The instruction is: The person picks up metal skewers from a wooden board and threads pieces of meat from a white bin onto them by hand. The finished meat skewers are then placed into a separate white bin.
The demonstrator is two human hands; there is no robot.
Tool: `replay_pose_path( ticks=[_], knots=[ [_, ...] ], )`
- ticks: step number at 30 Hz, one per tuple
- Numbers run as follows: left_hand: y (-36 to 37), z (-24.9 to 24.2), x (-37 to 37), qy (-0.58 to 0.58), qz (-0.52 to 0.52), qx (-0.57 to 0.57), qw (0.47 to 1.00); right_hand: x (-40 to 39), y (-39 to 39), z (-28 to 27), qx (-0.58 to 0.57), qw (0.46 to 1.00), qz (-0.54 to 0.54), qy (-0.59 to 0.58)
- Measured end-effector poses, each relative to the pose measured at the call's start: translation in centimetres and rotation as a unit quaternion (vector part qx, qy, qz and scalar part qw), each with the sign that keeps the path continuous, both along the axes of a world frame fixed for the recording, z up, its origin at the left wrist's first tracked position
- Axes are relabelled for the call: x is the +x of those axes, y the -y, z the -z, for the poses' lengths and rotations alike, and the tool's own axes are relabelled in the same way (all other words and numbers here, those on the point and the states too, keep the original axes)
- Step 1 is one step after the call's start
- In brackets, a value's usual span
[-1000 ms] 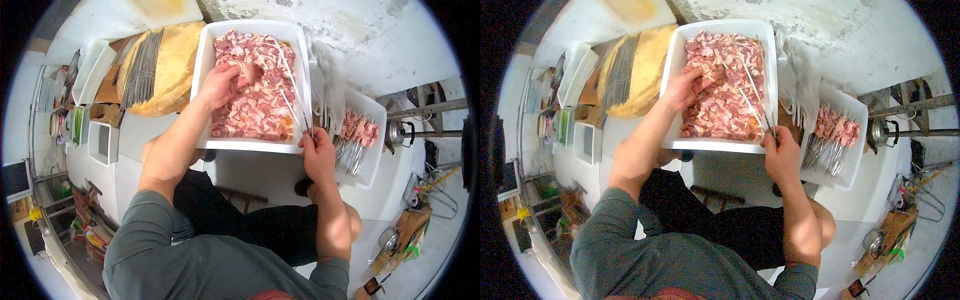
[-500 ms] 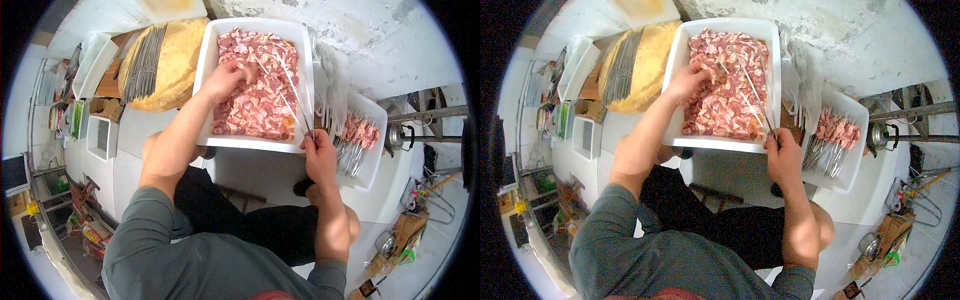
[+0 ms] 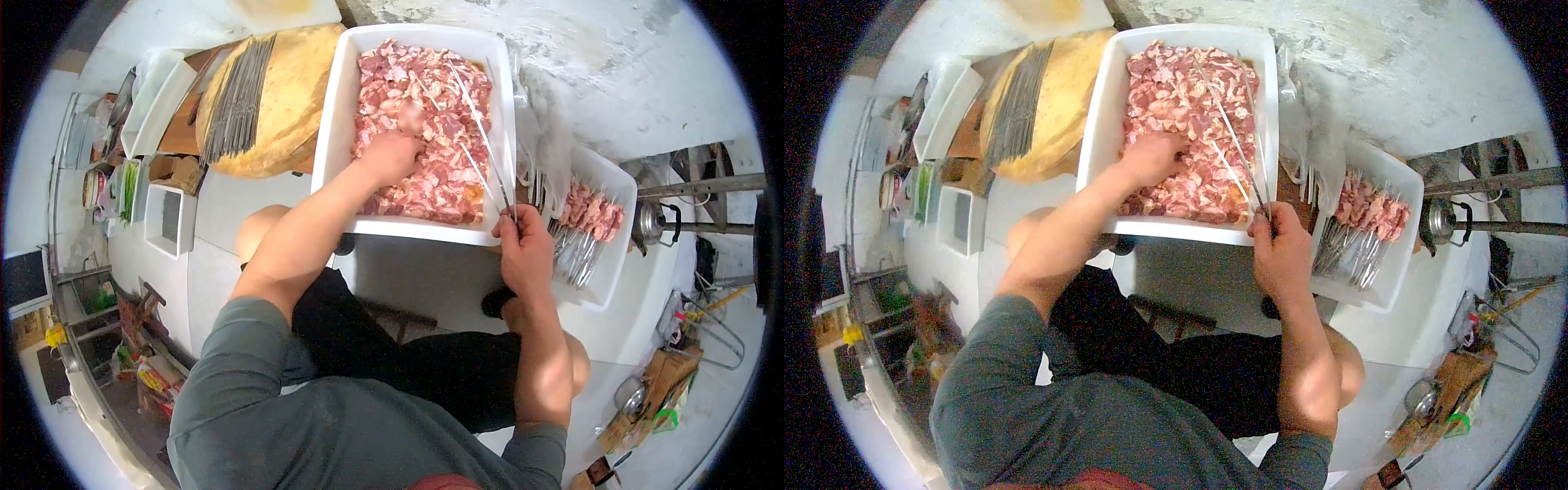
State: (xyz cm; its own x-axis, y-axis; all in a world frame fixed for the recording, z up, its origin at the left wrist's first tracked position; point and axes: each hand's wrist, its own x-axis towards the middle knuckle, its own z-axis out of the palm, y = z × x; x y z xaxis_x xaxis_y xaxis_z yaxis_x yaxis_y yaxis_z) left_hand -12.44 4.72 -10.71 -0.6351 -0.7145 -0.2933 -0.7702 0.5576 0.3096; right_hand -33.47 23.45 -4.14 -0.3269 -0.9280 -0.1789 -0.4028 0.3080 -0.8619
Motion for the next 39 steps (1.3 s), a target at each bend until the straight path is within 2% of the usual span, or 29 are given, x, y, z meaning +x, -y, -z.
replay_pose_path(
  ticks=[4,7,8,10,11,14,15,18,21,24,27,33,36,39],
  knots=[
    [0.4,0.8,-0.2,-0.018,0.018,-0.029,0.999,-0.1,-0.1,0.5,-0.014,1.0,0.002,0.022],
    [1.1,1.5,-0.1,-0.055,-0.016,0.02,0.998,-0.3,-0.3,0.2,-0.007,1.0,0.003,0.015],
    [1.3,1.6,0.0,-0.074,-0.063,0.058,0.994,-0.4,-0.4,0.2,-0.005,1.0,0.007,0.017],
    [1.4,-1.7,-0.2,-0.107,-0.154,0.133,0.973,-0.5,-0.5,0.3,-0.005,1.0,0.015,0.022],
    [1.9,-2.2,0.0,-0.114,-0.163,0.136,0.971,-0.6,-0.5,0.2,-0.001,1.0,0.015,0.019],
    [1.6,-3.0,0.3,-0.357,-0.256,0.238,0.866,-0.8,-0.5,0.1,0.002,1.0,0.014,0.01],
    [2.0,-2.3,0.3,-0.449,-0.296,0.385,0.75,-0.8,-0.5,0.3,0.0,1.0,0.014,0.008],
    [2.9,-1.5,0.9,-0.484,-0.296,0.419,0.709,-0.8,-0.5,0.6,0.004,1.0,0.012,0.005],
    [2.9,-2.1,0.9,-0.518,-0.346,0.438,0.648,-0.6,-0.4,0.8,0.002,1.0,0.01,0.009],
    [2.5,-3.1,0.9,-0.546,-0.357,0.431,0.623,-0.6,-0.3,0.9,-0.002,1.0,-0.001,0.0],
    [2.5,-3.3,1.0,-0.563,-0.305,0.441,0.629,-0.5,-0.3,1.0,-0.002,1.0,-0.005,-0.012],
    [2.7,-3.4,1.3,-0.572,-0.304,0.456,0.61,-0.4,-0.3,0.7,0.004,1.0,-0.005,-0.008],
    [2.7,-2.7,1.7,-0.57,-0.286,0.441,0.631,-0.3,-0.2,0.4,0.012,1.0,-0.002,-0.003],
    [3.0,-2.1,1.6,-0.552,-0.317,0.402,0.658,-0.3,-0.2,0.5,0.007,1.0,-0.001,-0.007]
  ],
)
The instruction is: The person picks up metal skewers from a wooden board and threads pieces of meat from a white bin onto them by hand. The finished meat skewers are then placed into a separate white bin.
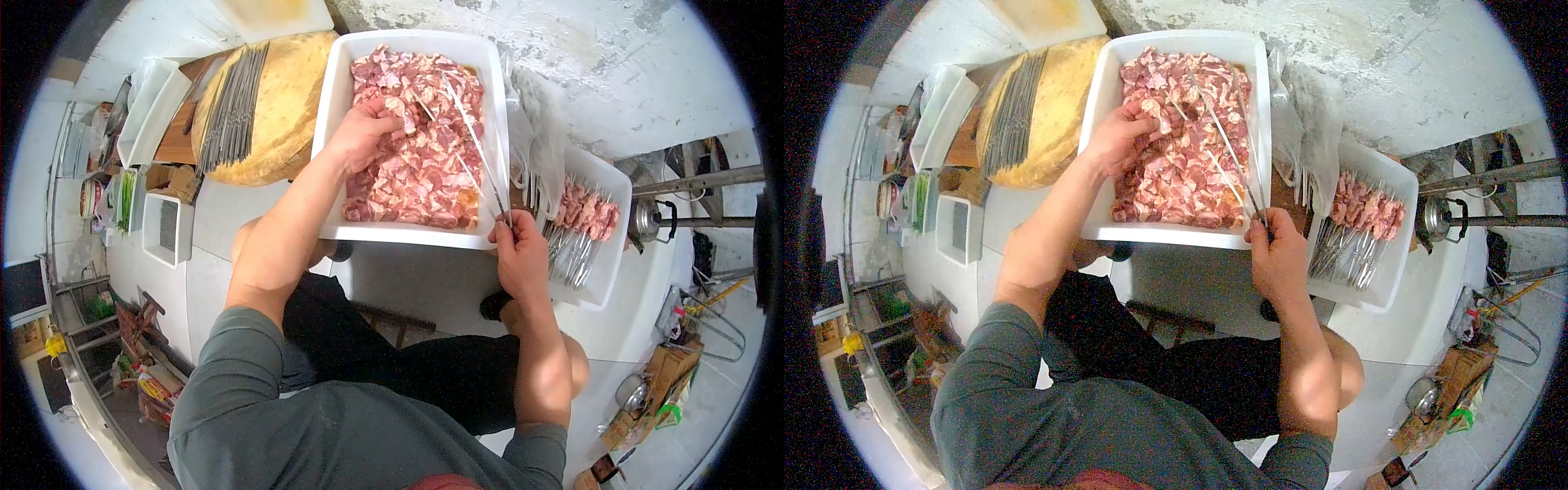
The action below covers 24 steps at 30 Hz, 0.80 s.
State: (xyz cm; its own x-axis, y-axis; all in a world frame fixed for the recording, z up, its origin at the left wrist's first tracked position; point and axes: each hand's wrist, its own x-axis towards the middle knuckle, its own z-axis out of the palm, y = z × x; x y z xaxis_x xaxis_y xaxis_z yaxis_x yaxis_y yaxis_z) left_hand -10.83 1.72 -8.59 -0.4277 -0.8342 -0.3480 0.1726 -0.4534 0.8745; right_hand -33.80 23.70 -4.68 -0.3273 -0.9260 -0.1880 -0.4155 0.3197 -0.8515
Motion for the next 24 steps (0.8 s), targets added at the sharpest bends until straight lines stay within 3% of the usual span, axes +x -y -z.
replay_pose_path(
  ticks=[9,18,24],
  knots=[
    [0.0,-0.1,-0.5,0.076,-0.02,-0.029,0.996,-0.1,0.0,-0.1,0.001,1.0,-0.003,-0.014],
    [0.3,-1.0,-0.1,-0.103,-0.048,0.069,0.991,-0.1,0.0,0.2,0.001,1.0,-0.004,-0.02],
    [-0.1,-1.7,0.0,-0.126,-0.04,0.045,0.99,0.0,0.0,0.1,0.001,1.0,-0.009,-0.018]
  ],
)
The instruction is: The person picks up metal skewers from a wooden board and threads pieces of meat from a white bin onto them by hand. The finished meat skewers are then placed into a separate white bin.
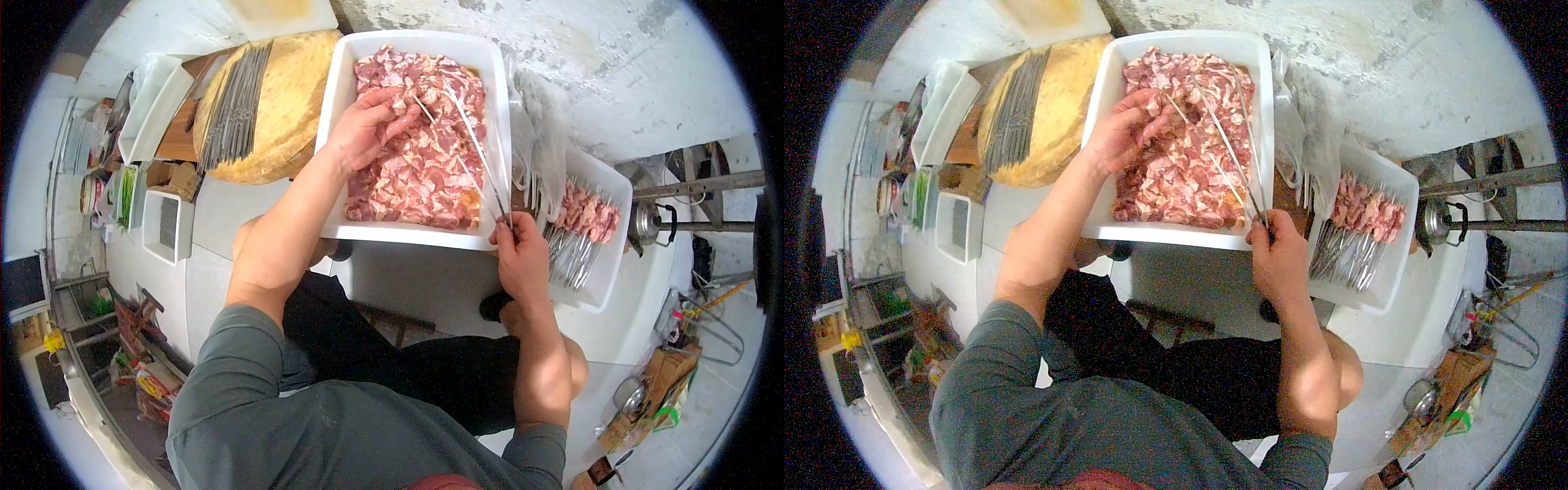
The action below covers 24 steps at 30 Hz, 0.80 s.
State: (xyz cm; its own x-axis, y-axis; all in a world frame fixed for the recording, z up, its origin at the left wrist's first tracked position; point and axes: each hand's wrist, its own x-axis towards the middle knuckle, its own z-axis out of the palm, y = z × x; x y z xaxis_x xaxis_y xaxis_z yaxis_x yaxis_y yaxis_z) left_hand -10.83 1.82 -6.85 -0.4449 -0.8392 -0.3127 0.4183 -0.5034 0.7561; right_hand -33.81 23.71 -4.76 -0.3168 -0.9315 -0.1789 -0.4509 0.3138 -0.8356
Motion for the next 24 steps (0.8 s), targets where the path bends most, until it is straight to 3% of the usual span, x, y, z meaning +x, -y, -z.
replay_pose_path(
  ticks=[9,15,21,22,24],
  knots=[
    [0.4,0.8,0.0,-0.007,-0.029,-0.015,0.999,0.0,-0.2,0.3,0.006,1.0,-0.018,0.012],
    [-0.1,0.3,-0.4,0.092,0.013,-0.029,0.995,0.0,0.0,0.2,0.002,1.0,-0.024,0.007],
    [0.0,0.6,-0.3,0.284,0.113,-0.074,0.949,0.0,0.2,0.0,0.014,1.0,-0.007,-0.019],
    [-0.3,0.4,-0.2,0.401,0.138,-0.188,0.886,0.0,0.2,0.0,0.02,1.0,-0.001,-0.02],
    [-1.0,0.2,0.1,0.595,0.175,-0.394,0.679,-0.4,0.2,0.2,0.025,0.999,0.009,-0.042]
  ],
)
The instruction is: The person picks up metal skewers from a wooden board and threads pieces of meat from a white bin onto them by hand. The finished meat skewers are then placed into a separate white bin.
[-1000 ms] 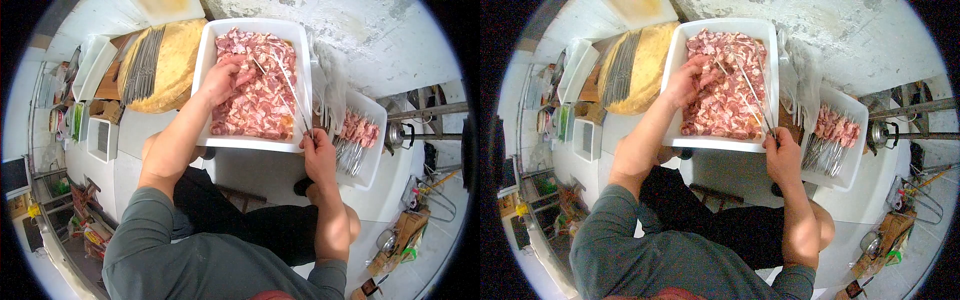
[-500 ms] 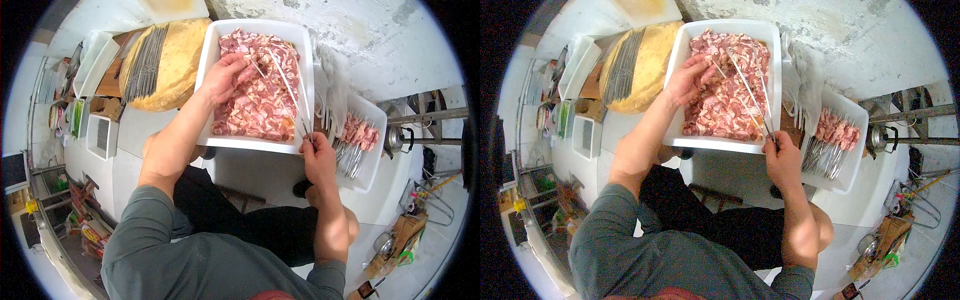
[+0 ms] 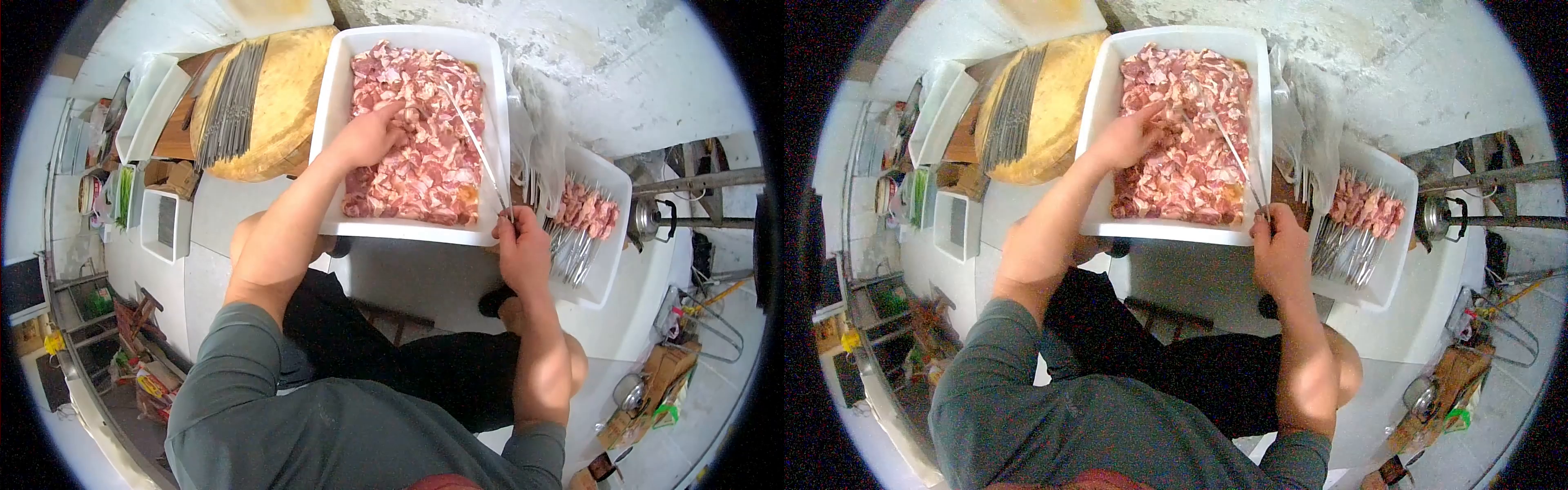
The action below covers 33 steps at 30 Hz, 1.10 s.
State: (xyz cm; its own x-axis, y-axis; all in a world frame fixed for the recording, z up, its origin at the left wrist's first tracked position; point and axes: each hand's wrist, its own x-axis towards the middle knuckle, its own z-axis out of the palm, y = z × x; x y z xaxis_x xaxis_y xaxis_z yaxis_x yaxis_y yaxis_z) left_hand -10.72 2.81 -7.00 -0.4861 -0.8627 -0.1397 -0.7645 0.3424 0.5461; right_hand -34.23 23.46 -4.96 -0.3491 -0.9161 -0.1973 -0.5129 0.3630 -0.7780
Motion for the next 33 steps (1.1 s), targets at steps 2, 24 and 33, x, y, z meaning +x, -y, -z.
replay_pose_path(
  ticks=[2,24,33],
  knots=[
    [-0.2,0.3,0.1,0.098,0.036,0.003,0.995,-0.5,0.0,0.1,0.006,1.0,0.012,-0.005],
    [1.3,0.6,0.2,-0.489,-0.168,0.396,0.759,-0.2,-0.3,-0.3,-0.005,1.0,-0.01,0.025],
    [1.5,-0.4,0.4,-0.598,-0.184,0.375,0.684,0.6,-0.3,-0.3,0.006,0.999,-0.029,0.035]
  ],
)
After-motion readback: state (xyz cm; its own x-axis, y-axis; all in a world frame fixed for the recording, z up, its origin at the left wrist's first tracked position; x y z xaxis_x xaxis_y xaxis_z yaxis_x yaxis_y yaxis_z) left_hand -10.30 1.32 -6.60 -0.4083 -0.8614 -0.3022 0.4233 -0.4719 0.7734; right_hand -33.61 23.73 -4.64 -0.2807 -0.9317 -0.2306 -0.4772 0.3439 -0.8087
